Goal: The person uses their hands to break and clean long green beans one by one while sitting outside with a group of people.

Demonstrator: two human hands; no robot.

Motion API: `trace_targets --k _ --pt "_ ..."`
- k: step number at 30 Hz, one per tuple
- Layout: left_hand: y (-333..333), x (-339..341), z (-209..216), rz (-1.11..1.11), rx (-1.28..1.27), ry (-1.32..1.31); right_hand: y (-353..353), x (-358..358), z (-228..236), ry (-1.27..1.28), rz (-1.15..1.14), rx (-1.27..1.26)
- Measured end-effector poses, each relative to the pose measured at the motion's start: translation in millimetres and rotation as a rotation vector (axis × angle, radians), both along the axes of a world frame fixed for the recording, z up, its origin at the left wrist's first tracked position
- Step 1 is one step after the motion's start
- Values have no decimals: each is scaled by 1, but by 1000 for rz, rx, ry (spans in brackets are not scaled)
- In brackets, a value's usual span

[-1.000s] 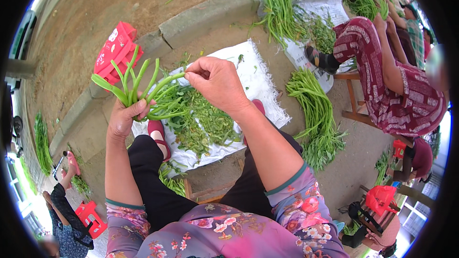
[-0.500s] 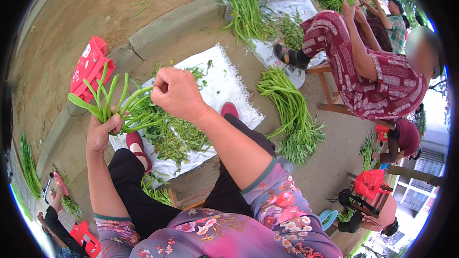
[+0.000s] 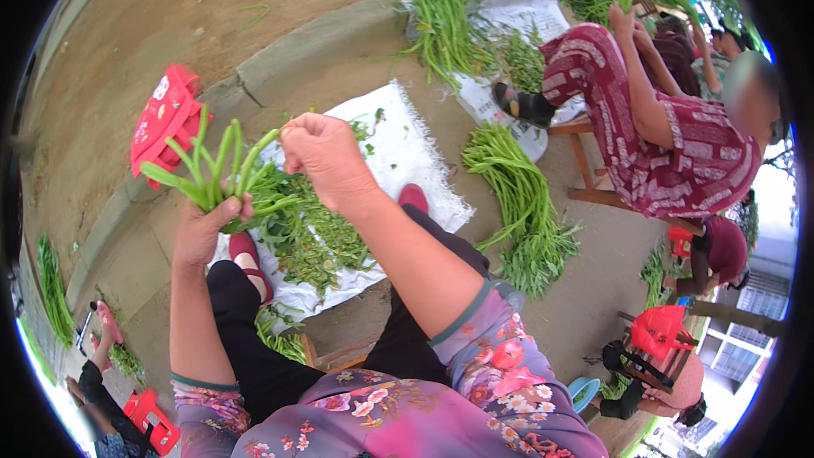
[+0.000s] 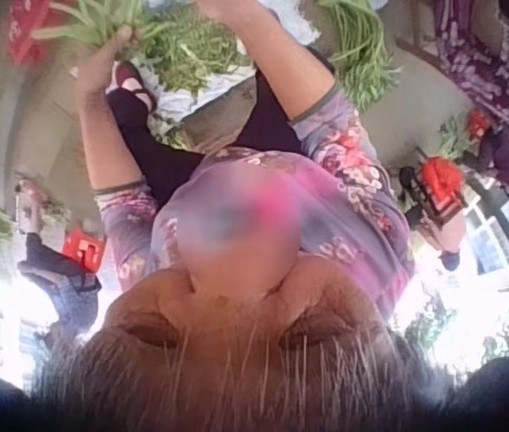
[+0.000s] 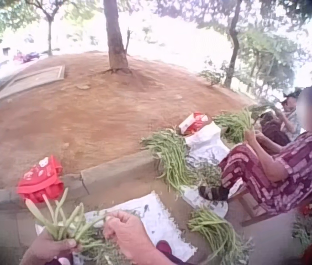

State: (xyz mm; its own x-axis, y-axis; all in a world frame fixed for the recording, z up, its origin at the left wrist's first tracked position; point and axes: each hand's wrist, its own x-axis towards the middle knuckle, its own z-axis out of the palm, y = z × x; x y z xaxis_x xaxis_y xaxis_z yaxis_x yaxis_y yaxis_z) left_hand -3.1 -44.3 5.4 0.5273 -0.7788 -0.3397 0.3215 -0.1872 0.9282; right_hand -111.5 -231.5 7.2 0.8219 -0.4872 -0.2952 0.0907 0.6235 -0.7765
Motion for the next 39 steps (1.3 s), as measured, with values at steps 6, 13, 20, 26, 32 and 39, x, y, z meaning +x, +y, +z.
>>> trace_targets --k 6,13,20,26,32,39 --pt "6 4 0 60 -58 87 -2 -3 0 -169 182 343" --pt "25 22 -6 144 -120 179 4 -9 -5 295 44 -1207" --pt "33 33 -5 154 -177 147 6 -11 5 373 360 -1154" --pt "36 40 -10 147 -219 223 8 -15 -18 180 165 -1300" --pt "40 37 -5 171 -78 218 8 -15 -2 172 246 -1164" --pt "37 32 5 -75 160 139 -1 -13 -6 272 184 -1123"
